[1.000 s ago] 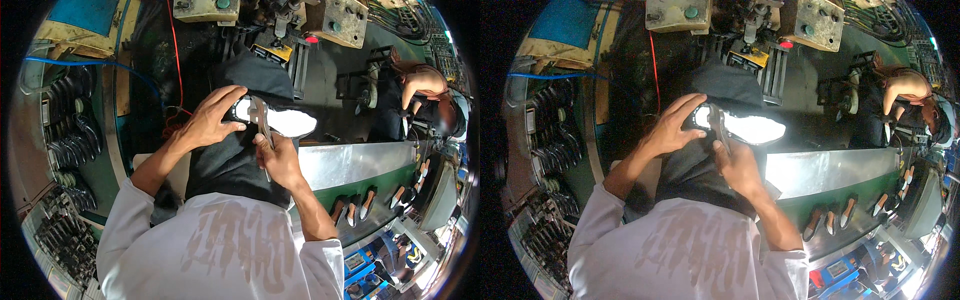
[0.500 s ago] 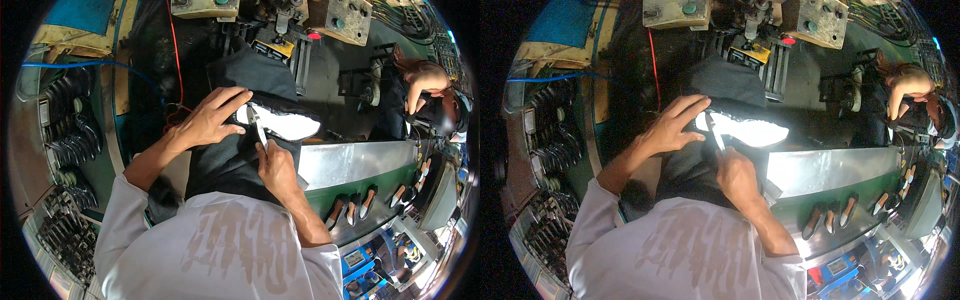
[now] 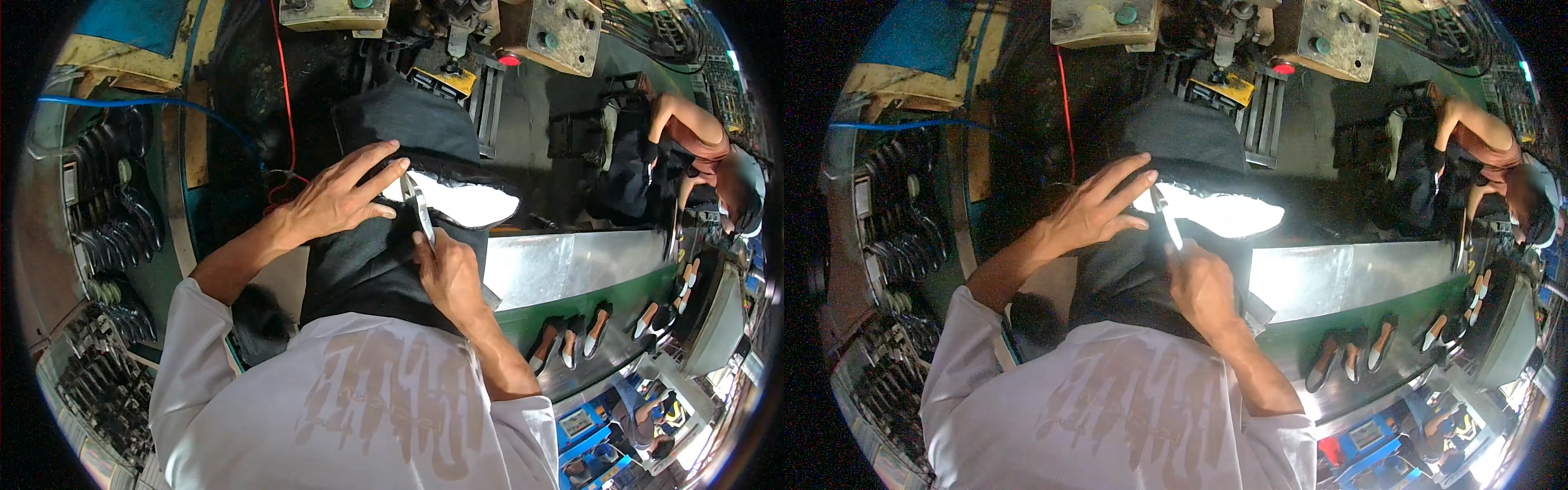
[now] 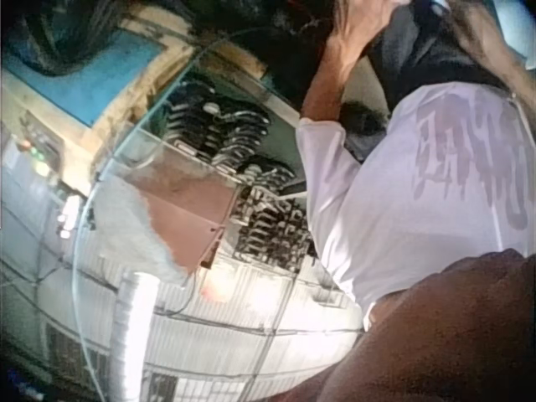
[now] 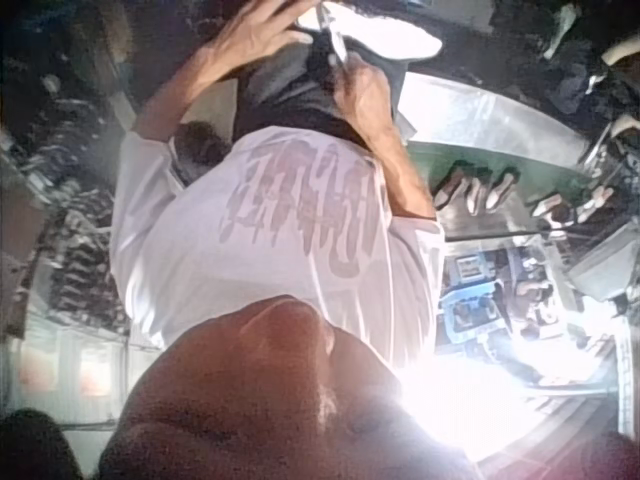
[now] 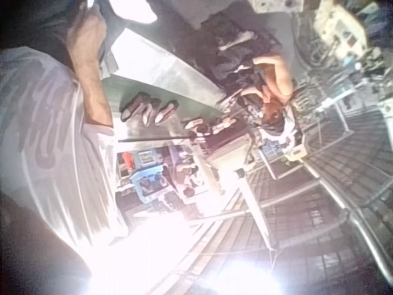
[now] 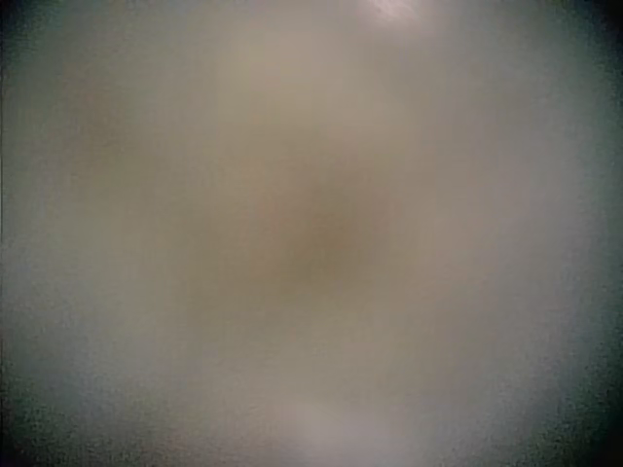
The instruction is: The person repairs black leather shoes by attaching white soles using a hammer and a metal tool. They repeatedly pick up shoes from a conveyor belt, place them on a padded work surface, and strike the sole edges to secure them. The person handles the shoes one at a time, rotating them to work on different sections of the sole.
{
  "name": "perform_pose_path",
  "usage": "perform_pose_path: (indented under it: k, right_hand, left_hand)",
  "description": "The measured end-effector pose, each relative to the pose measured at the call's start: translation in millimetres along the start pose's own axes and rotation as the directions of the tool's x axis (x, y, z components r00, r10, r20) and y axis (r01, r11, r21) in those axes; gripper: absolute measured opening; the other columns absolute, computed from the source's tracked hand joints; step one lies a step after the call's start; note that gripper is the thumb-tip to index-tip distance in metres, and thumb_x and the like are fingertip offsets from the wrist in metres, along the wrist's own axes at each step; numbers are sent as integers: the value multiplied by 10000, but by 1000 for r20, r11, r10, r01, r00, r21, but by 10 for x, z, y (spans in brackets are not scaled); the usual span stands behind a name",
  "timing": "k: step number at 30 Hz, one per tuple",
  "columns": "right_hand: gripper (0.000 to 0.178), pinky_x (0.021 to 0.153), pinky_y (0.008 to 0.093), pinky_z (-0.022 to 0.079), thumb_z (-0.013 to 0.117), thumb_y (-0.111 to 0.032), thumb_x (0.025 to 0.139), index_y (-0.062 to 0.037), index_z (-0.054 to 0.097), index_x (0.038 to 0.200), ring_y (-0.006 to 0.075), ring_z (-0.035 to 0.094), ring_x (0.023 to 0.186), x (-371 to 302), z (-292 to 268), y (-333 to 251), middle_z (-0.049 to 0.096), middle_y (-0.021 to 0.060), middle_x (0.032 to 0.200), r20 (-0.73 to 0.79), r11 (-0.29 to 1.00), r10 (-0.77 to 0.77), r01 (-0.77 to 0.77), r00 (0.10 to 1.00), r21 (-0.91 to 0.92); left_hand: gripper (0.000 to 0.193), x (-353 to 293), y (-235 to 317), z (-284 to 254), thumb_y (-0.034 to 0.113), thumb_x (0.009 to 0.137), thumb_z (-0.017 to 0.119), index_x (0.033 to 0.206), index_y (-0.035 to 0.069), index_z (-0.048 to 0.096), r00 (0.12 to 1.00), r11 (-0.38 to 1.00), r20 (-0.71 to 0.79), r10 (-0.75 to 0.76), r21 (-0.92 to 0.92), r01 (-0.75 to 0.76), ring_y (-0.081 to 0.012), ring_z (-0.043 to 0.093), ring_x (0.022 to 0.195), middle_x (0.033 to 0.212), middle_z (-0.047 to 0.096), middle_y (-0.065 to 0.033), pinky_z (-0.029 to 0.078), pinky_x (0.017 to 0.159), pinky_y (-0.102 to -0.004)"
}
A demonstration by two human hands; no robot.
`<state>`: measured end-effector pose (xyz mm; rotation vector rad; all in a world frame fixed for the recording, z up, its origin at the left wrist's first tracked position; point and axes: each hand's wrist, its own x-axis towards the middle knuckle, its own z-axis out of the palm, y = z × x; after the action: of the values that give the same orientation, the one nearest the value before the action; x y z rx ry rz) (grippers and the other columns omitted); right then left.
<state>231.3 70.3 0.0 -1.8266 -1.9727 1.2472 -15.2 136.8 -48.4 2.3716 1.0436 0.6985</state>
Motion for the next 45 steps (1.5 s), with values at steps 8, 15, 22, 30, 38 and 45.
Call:
perform_pose_path:
  k: [8, 15, 22, 30, 38, 45]
  right_hand:
    - [275, 559, 488, 510, 632, -217, 1077, 26, 621, 948, 429, 682, 610, 29, -283, -160, 673, 213, 681, -101, 980, 94, -75, 990, 183]
    - [473, 624, 295, 536, 545, -356, 1127, 91, 677, 1211, 144, 678, 693, 38, -292, -387, 677, 55, 773, -349, 928, -126, 235, 929, 291]
    - [330, 604, 495, 545, 496, -234, 1120, 46, 657, 1051, 456, 675, 634, 267, -69, -259, 654, 234, 695, -197, 983, -173, 158, 965, -91]
    - [390, 591, 453, 559, 420, -242, 1142, 58, 654, 1055, 364, 696, 582, 321, 121, -229, 662, 184, 651, -114, 974, -175, 155, 978, -168]
    - [435, 607, 424, 546, 381, -235, 1141, 48, 643, 941, 290, 699, 629, 240, -17, -276, 685, 176, 738, -175, 965, -222, 191, 959, -178]
    - [384, 684, 594, 538, 502, -262, 1121, 83, 664, 1077, 540, 687, 753, 316, -110, -400, 667, 325, 738, 22, 1000, 5, -5, 1000, -3]
  left_hand:
    - [873, -161, -34, 128, 358, 783, 897, 1527, 74, 540, 997, 999, -71, -12, 44, 15, -418, 551, 1360, 1481, 511, -229, 515, 1133, -481]
    - [760, -180, 14, 90, 333, 791, 895, 1431, 29, 619, 987, 993, -158, 34, 120, -16, -405, 573, 1358, 1529, 503, -236, 529, 1126, -471]
    - [691, -242, -11, 106, 273, 784, 910, 1368, 7, 654, 979, 998, -201, 44, 60, -32, -419, 566, 1389, 1566, 486, -258, 535, 1134, -473]
    - [640, -236, -41, 112, 266, 781, 912, 1318, 1, 686, 973, 997, -228, 34, 73, -18, -415, 581, 1377, 1551, 501, -265, 549, 1120, -465]
    - [674, -272, -12, 110, 215, 750, 930, 1323, -3, 650, 965, 998, -259, 39, 56, -25, -421, 579, 1378, 1538, 504, -250, 555, 1107, -483]
    - [960, -108, 151, 25, 60, 719, 908, 1552, 18, 433, 905, 876, -108, -411, -321, 359, -386, 457, 1450, 1554, 474, -200, 373, 1232, -465]
